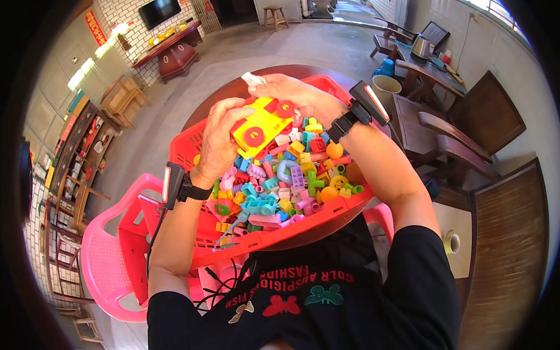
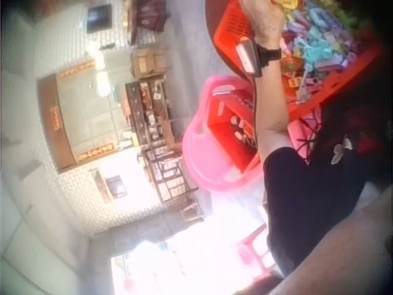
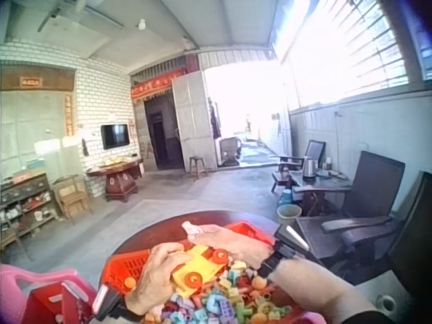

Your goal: The user is assembling multi-colored interlocking plastic blocks from a basket.

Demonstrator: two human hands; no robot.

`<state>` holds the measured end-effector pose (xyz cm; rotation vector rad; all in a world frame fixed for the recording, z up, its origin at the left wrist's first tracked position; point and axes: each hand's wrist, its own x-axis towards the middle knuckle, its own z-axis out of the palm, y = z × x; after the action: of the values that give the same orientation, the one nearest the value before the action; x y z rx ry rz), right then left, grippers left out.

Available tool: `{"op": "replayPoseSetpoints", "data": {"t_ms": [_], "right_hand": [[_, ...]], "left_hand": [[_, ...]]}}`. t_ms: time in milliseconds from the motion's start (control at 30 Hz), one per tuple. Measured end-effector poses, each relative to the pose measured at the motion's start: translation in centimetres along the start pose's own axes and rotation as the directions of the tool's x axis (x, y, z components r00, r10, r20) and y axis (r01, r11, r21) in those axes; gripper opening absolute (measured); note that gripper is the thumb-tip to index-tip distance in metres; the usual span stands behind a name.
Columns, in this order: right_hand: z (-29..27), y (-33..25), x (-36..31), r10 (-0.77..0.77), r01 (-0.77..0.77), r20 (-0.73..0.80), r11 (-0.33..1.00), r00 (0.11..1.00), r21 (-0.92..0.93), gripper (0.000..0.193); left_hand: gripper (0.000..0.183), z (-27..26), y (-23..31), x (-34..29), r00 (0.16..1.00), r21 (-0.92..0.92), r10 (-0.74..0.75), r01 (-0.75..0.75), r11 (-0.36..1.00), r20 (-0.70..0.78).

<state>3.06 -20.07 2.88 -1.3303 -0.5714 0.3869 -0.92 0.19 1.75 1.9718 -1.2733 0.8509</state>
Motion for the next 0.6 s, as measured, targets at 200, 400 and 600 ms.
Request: {"op": "replayPoseSetpoints", "data": {"t_ms": [200,400,600], "right_hand": [[-0.5,0.4,0.6,-0.164,0.098,-0.305,0.971,0.938,-0.220,0.026],[-0.7,1.6,1.3,-0.393,0.280,-0.232,0.871,0.890,-0.405,0.027],[-0.1,2.4,0.9,-0.513,0.319,0.056,0.442,0.857,-0.839,0.041]], "left_hand": [[0.076,0.1,-0.5,-0.4,0.978,-0.062,-0.140,0.151,0.987,0.157],[0.090,1.2,-1.0,-1.2,0.872,-0.349,-0.427,0.488,0.800,0.241],[0.089,1.5,0.1,-1.2,0.887,-0.011,-0.404,0.416,0.909,0.223]]}}
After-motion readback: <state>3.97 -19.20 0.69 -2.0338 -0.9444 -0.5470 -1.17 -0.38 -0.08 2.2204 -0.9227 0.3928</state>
